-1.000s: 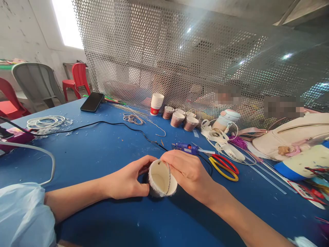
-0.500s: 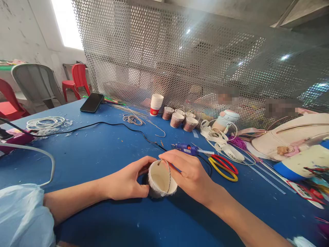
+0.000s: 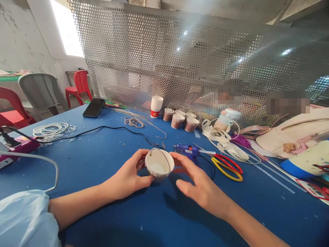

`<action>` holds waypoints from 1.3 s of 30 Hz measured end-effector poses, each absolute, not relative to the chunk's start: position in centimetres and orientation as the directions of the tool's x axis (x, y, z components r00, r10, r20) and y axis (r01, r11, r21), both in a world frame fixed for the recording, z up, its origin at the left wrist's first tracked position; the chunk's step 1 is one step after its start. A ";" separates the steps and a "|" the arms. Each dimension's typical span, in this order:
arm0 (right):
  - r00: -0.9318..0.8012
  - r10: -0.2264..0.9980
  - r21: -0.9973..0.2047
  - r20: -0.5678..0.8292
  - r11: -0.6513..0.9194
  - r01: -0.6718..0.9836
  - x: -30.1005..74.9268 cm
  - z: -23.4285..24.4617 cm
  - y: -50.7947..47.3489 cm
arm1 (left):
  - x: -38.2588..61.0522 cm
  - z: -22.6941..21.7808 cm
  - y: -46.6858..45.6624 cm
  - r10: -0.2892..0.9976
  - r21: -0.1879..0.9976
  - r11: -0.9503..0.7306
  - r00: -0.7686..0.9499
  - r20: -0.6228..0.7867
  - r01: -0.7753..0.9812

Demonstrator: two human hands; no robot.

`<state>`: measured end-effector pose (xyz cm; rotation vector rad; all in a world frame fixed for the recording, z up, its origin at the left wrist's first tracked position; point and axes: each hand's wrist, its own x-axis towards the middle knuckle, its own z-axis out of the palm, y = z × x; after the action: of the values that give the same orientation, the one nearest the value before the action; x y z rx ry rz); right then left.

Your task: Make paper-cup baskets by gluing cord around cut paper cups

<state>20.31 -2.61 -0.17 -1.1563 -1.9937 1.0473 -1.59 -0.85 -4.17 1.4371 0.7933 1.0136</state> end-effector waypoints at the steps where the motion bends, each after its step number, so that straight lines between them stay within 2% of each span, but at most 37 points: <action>1: -0.427 0.900 -0.853 0.083 0.286 0.437 20.0 -0.7 -2.7 | -1.5 -4.2 -0.9 0.920 0.990 -0.120 0.367 0.141 -0.078; 3: -0.360 0.930 -0.857 0.073 0.243 0.455 19.2 -1.9 -2.7 | -1.3 -4.4 -0.9 0.938 0.991 -0.111 0.324 0.128 -0.068; 6: -0.294 0.951 -0.892 0.097 0.214 0.398 18.0 -3.5 -2.4 | -1.1 -4.7 -0.9 0.944 0.994 -0.099 0.312 0.110 -0.050; 8: -0.289 0.947 -0.896 0.138 0.244 0.372 17.6 -4.1 -2.1 | -1.0 -4.7 -1.0 0.942 0.994 -0.102 0.317 0.113 -0.049; 11: -0.269 0.936 -0.847 0.228 0.327 0.419 17.4 -4.5 -2.0 | -1.2 -4.1 -1.1 0.943 0.996 -0.078 0.321 0.086 -0.037; 15: -0.257 0.925 -0.784 0.281 0.376 0.494 17.6 -4.7 -2.3 | -1.9 -2.6 -1.0 0.962 0.993 -0.051 0.272 0.021 0.106; 21: -0.289 0.905 -0.715 0.314 0.425 0.555 17.4 -4.4 -2.6 | -2.5 -1.1 -0.3 0.981 0.917 -0.164 0.155 0.114 0.364; 26: -0.303 0.882 -0.680 0.361 0.471 0.561 17.4 -4.2 -2.9 | -2.1 -0.4 -0.4 0.974 0.829 -0.227 0.102 0.204 0.511; 39: -0.317 0.860 -0.651 0.401 0.511 0.561 17.3 -4.4 -3.3 | -1.7 -1.0 -1.3 0.884 0.633 -0.411 0.118 0.452 0.656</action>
<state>17.26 -3.27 -4.37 -1.1590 -2.0160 0.5156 -1.70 -1.29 -0.97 2.1220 1.5149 1.1771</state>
